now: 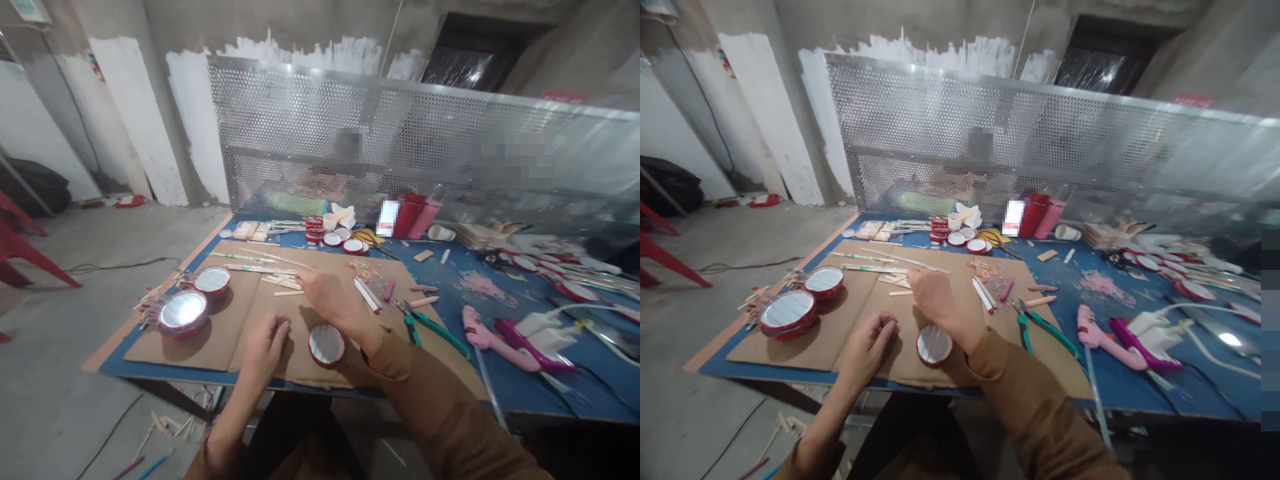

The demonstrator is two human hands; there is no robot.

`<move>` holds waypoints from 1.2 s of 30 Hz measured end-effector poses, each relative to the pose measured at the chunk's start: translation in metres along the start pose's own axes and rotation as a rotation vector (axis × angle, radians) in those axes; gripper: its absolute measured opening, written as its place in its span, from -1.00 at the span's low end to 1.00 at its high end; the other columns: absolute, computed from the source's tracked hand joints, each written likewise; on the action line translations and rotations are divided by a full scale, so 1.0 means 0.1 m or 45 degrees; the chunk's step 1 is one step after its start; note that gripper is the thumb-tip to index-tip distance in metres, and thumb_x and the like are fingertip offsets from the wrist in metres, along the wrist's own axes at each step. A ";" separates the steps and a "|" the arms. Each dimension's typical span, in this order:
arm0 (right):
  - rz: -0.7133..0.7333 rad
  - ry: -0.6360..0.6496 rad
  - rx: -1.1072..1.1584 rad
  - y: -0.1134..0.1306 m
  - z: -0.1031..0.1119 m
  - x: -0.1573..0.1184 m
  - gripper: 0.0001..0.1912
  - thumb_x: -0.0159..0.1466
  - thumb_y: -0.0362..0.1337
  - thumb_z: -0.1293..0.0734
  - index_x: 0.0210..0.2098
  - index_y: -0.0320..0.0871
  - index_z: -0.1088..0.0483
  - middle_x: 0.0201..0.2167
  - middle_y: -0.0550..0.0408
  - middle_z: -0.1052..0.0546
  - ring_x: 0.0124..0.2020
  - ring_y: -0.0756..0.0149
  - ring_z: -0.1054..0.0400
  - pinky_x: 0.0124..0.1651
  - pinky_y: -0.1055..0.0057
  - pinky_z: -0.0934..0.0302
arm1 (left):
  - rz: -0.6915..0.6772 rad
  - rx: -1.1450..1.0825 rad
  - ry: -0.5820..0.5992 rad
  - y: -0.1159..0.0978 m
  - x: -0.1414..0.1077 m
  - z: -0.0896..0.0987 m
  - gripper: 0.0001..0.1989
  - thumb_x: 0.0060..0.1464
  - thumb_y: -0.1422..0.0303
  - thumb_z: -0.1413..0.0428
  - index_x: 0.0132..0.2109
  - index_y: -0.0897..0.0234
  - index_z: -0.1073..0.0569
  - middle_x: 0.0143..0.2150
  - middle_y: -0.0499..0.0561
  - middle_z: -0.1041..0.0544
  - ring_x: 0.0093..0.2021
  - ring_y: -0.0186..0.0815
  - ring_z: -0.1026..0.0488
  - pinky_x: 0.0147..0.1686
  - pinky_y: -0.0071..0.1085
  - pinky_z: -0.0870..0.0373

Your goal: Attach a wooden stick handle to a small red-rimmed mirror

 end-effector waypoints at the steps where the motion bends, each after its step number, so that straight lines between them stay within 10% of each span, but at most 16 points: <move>1: -0.007 0.037 -0.010 -0.01 0.01 -0.10 -0.72 0.42 -0.34 -0.08 -0.18 -0.19 -0.42 -0.18 -0.05 -0.56 -0.21 0.27 -0.43 -0.24 0.43 -0.18 | -0.051 0.080 0.020 -0.02 0.00 0.00 -0.79 0.19 0.24 0.02 -0.34 0.23 -0.38 -0.40 -0.02 -0.48 -0.37 -0.32 -0.42 -0.31 -0.41 -0.32; 8: -0.133 0.131 -0.026 0.08 0.05 -0.73 -0.70 0.40 -0.17 -0.15 -0.28 -0.15 -0.44 -0.34 -0.03 -0.60 -0.29 0.24 -0.49 -0.37 0.43 -0.10 | -0.395 0.336 0.077 -0.14 0.02 0.00 -0.74 0.19 0.27 0.06 -0.43 0.21 -0.38 -0.49 -0.05 -0.45 -0.41 -0.32 -0.40 -0.32 -0.43 -0.28; 20: 0.180 0.214 0.075 0.21 0.06 -0.91 -0.79 0.40 -0.29 -0.15 -0.19 -0.20 -0.39 -0.31 -0.03 -0.57 -0.33 0.29 -0.46 -0.41 0.44 -0.05 | -0.329 0.233 0.345 -0.10 -0.03 0.02 -0.74 0.15 0.17 -0.05 -0.38 0.24 -0.43 -0.52 -0.10 -0.42 -0.48 -0.37 -0.36 -0.44 -0.49 -0.23; 28: -0.341 0.135 0.315 -0.61 -0.08 -1.40 -0.81 0.34 -0.32 -0.21 -0.36 -0.18 -0.42 -0.39 0.04 -0.56 -0.34 0.31 -0.41 -0.29 0.44 -0.11 | -0.481 0.580 0.505 -0.18 -0.01 -0.07 -0.79 -0.01 0.24 -0.27 -0.32 0.26 -0.46 -0.36 -0.02 -0.49 -0.29 -0.24 -0.38 -0.32 -0.39 -0.27; 36: -0.221 0.086 0.451 -0.65 -0.07 -1.24 -0.77 0.30 -0.30 -0.19 -0.42 -0.15 -0.42 -0.47 0.08 -0.53 -0.42 0.34 -0.35 -0.33 0.45 -0.09 | -0.538 0.722 0.440 -0.22 -0.06 -0.13 -0.80 0.01 0.26 -0.27 -0.35 0.26 -0.44 -0.38 -0.02 -0.47 -0.30 -0.24 -0.37 -0.33 -0.38 -0.23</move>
Point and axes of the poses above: each hand's wrist, its own x-axis towards the middle knuckle, its own z-axis out of the back of the hand, y = z × x, the point moved 2 cm from there along x, towards the middle knuckle
